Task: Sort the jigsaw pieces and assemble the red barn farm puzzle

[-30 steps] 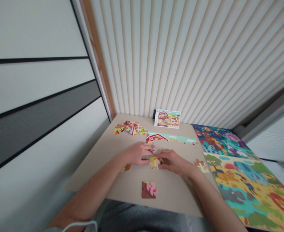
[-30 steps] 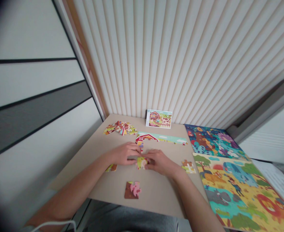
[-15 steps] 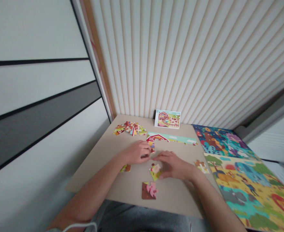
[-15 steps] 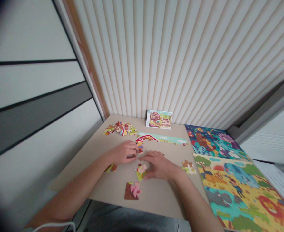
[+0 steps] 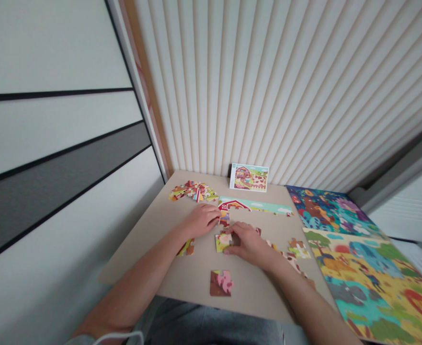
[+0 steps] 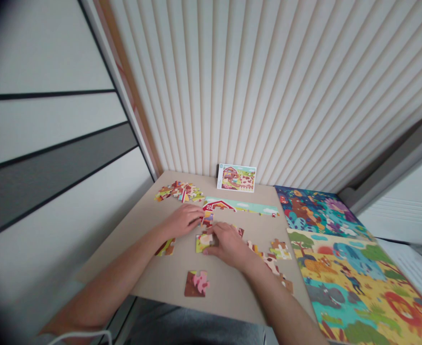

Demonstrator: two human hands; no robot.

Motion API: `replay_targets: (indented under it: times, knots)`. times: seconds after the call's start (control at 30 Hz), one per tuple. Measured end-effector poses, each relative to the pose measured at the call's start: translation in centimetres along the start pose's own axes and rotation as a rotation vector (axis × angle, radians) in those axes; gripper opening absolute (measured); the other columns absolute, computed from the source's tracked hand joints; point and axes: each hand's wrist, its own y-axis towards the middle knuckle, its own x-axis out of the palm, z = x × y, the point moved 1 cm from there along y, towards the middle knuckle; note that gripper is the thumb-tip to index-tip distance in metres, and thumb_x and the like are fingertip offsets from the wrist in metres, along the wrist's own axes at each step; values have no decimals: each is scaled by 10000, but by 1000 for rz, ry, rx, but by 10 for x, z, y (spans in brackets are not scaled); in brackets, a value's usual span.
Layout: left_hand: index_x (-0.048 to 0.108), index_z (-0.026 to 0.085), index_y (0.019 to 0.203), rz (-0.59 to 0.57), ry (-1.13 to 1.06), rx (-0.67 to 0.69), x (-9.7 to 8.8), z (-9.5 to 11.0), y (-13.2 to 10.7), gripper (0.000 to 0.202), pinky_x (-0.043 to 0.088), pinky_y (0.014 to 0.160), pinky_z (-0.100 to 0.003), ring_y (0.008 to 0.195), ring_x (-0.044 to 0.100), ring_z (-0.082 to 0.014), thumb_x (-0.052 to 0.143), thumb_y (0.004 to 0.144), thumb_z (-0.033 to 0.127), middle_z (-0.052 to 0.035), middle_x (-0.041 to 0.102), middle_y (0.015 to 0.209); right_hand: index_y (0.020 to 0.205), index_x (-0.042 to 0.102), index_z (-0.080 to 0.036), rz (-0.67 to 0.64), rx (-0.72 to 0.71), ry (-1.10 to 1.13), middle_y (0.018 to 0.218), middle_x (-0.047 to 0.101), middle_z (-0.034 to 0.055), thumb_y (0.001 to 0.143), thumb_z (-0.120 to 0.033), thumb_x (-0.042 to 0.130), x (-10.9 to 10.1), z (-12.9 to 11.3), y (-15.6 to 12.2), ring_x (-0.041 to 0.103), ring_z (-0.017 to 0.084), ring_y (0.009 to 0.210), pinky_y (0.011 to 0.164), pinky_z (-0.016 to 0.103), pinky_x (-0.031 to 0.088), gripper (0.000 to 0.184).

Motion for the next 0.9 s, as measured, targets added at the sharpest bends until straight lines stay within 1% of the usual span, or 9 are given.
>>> replay_targets:
  times: [0.07,0.17,0.37,0.47,0.57,0.63,0.77,0.9]
  knots:
    - [690,221,1135,7,-11,-2,1,-1,0,231,472,1003,-387,1087,651,-218,524,977,203,-73,721,1129,1100,657,-211,40,28,-40,1110,671,79,769,-466,838,3,-1,4,618,265,1051,912,391,465,455]
    - [696,218,1113,9,-23,-8,1,-2,0,227,481,993,-379,1073,656,-212,521,971,186,-69,724,1114,1114,656,-211,81,56,-102,1125,660,89,806,-488,799,8,-4,7,607,270,1070,921,397,462,439]
    - [707,232,1096,-26,-24,-22,4,-4,-2,196,474,1008,-385,1093,643,-221,589,956,304,-60,708,1150,1155,673,-216,109,83,-207,1129,639,100,927,-532,640,14,-10,7,600,258,1066,948,389,463,391]
    - [706,233,1117,-42,-28,-34,4,-6,-3,223,468,1020,-388,1107,635,-228,609,948,343,-64,699,1165,1167,676,-219,110,63,-223,1126,645,96,937,-527,626,13,-11,7,603,255,1057,938,382,469,388]
    - [707,236,1125,-53,-43,-35,3,-7,-3,237,464,1030,-389,1119,627,-230,605,951,361,-66,693,1170,1260,647,-234,111,35,-228,1137,653,94,935,-515,636,10,-10,7,605,252,1058,931,383,468,430]
    - [707,238,1132,-60,-51,-36,2,-8,-3,245,460,1038,-393,1129,623,-235,606,951,369,-69,688,1180,1282,646,-255,99,6,-237,1136,656,88,943,-499,634,7,-8,6,603,249,1056,920,384,463,418]
    - [690,234,1183,-87,-73,-39,2,-8,-3,278,446,1069,-398,1181,600,-243,592,961,371,-79,662,1245,1183,712,-273,61,-37,-259,1129,642,84,953,-479,628,2,-8,2,588,244,1056,904,383,450,319]
    - [654,245,1261,-103,-88,-40,2,-7,-5,319,428,1096,-401,1236,571,-245,563,977,359,-78,625,1327,1178,709,-254,44,-60,-241,1118,635,90,968,-440,617,-3,-11,-1,575,245,1060,914,390,435,295]
